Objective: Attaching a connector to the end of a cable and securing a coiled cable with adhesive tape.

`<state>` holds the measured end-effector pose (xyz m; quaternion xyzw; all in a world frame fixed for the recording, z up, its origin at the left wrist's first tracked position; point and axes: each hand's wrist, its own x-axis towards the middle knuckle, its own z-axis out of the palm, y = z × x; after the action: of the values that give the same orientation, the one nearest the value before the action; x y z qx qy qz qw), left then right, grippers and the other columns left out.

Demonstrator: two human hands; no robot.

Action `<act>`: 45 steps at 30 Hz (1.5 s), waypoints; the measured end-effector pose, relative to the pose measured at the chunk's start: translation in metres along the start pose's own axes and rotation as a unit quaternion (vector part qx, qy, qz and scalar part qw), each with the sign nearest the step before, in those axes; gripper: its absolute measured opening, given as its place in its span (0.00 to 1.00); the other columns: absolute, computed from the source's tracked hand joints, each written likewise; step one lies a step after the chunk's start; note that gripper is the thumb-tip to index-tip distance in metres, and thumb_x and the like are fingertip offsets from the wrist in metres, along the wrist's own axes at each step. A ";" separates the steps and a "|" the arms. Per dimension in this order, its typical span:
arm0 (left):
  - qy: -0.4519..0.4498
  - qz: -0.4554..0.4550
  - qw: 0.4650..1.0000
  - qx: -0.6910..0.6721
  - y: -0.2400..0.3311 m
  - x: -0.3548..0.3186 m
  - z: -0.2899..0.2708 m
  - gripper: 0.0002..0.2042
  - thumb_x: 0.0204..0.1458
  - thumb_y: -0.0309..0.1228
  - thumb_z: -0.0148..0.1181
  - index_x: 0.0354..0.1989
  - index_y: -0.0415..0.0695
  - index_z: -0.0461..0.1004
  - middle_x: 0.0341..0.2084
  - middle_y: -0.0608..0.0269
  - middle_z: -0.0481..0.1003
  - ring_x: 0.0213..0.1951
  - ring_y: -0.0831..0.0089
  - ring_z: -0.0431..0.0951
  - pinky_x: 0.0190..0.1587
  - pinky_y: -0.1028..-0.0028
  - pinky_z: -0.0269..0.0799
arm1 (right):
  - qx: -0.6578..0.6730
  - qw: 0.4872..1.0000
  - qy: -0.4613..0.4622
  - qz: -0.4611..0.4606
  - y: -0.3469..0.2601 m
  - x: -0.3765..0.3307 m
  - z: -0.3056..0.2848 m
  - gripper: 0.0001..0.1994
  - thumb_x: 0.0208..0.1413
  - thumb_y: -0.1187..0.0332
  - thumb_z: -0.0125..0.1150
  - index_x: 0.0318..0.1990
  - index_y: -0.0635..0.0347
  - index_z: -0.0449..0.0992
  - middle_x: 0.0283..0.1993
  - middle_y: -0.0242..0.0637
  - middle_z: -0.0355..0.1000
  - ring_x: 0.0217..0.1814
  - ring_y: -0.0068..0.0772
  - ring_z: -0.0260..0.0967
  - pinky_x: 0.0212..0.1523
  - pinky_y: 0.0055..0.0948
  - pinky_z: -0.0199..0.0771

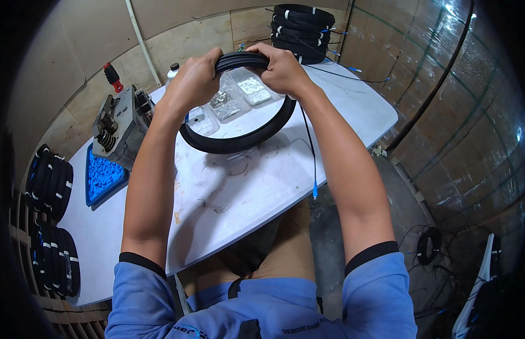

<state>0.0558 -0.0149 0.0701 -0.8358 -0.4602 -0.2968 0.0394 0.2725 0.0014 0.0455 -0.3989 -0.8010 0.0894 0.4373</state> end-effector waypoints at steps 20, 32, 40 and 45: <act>-0.042 -0.006 0.999 0.026 0.041 -0.002 -0.008 0.09 0.55 0.27 0.58 0.43 0.40 0.74 0.30 0.42 0.79 0.37 0.42 0.78 0.41 0.50 0.71 | 0.016 0.999 0.048 0.014 0.010 -0.040 -0.011 0.15 0.59 0.73 0.66 0.52 0.59 0.74 0.41 0.41 0.81 0.42 0.29 0.79 0.44 0.29 0.76; 0.023 0.134 0.991 -0.017 0.013 -0.008 0.001 0.18 0.56 0.25 0.60 0.56 0.46 0.72 0.38 0.45 0.80 0.39 0.46 0.80 0.41 0.55 0.75 | -0.040 0.998 -0.027 0.050 -0.021 -0.043 -0.021 0.21 0.60 0.76 0.60 0.61 0.52 0.69 0.47 0.49 0.79 0.46 0.41 0.79 0.47 0.38 0.76; -0.017 0.089 0.995 -0.031 0.011 -0.010 -0.004 0.14 0.58 0.26 0.60 0.52 0.43 0.72 0.34 0.42 0.79 0.36 0.44 0.79 0.38 0.54 0.71 | -0.083 0.991 -0.065 0.080 -0.028 -0.038 -0.023 0.19 0.64 0.69 0.60 0.62 0.48 0.68 0.46 0.44 0.79 0.40 0.40 0.77 0.45 0.37 0.74; -0.009 0.089 0.993 -0.078 0.002 -0.016 0.000 0.15 0.58 0.28 0.61 0.54 0.44 0.72 0.33 0.43 0.79 0.35 0.47 0.80 0.37 0.55 0.71 | -0.087 0.983 -0.124 0.106 -0.056 -0.030 -0.032 0.30 0.60 0.73 0.60 0.69 0.39 0.62 0.42 0.49 0.79 0.37 0.44 0.76 0.41 0.43 0.71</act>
<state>0.0509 -0.0278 0.0625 -0.8765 -0.3595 -0.3201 -0.0040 0.2748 -0.0637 0.0731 -0.5036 -0.8071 0.1146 0.2861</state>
